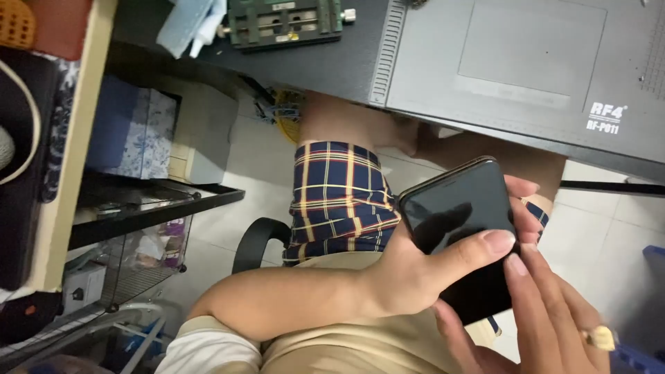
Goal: Disassembling a smartphone to inspect and manipulate the internal motherboard and camera modules.
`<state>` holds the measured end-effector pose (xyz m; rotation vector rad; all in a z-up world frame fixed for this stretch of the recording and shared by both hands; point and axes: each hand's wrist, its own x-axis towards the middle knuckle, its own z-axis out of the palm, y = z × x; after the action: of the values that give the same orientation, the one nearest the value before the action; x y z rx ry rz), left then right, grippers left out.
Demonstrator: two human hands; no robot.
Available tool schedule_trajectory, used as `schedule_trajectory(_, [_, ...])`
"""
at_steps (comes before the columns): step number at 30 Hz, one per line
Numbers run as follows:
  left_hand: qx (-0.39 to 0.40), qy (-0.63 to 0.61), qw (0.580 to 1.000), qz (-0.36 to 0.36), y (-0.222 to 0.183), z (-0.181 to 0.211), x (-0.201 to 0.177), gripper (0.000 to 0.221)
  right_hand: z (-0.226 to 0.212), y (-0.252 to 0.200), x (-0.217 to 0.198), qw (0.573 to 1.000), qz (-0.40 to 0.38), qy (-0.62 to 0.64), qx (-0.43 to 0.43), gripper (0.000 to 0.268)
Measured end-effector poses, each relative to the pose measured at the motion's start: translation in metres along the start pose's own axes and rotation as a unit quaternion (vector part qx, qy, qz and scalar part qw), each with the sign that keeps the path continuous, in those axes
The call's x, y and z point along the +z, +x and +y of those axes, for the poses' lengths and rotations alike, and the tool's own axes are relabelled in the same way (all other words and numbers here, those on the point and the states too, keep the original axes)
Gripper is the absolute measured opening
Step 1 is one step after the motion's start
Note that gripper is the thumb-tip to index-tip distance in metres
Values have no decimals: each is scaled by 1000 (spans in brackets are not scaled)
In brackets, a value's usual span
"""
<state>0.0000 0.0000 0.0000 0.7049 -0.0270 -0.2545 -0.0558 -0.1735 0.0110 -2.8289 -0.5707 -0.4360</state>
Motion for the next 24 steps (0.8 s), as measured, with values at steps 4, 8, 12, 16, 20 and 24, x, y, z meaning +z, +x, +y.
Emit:
schedule_trajectory(4, [15,101,994,31,-9,3,0,31,-21,42,-11,969,-151,190,36,99])
schedule_trajectory(8, [42,236,969,61,-21,-2,-12,47,-27,20,7,969,-114,180,127,90])
schedule_trajectory(12, [-5,335,940,63,-36,-15,-35,74,-18,7,29,919,-220,308,115,107])
schedule_trajectory(16, [-39,306,950,44,-47,-27,-49,89,-19,0,34,882,-300,314,181,109])
schedule_trajectory(20, [28,414,910,8,-51,-31,-54,84,-22,3,30,885,-287,319,183,107])
schedule_trajectory(24, [43,404,914,9,-46,-29,-51,81,-20,5,29,876,-275,341,200,107])
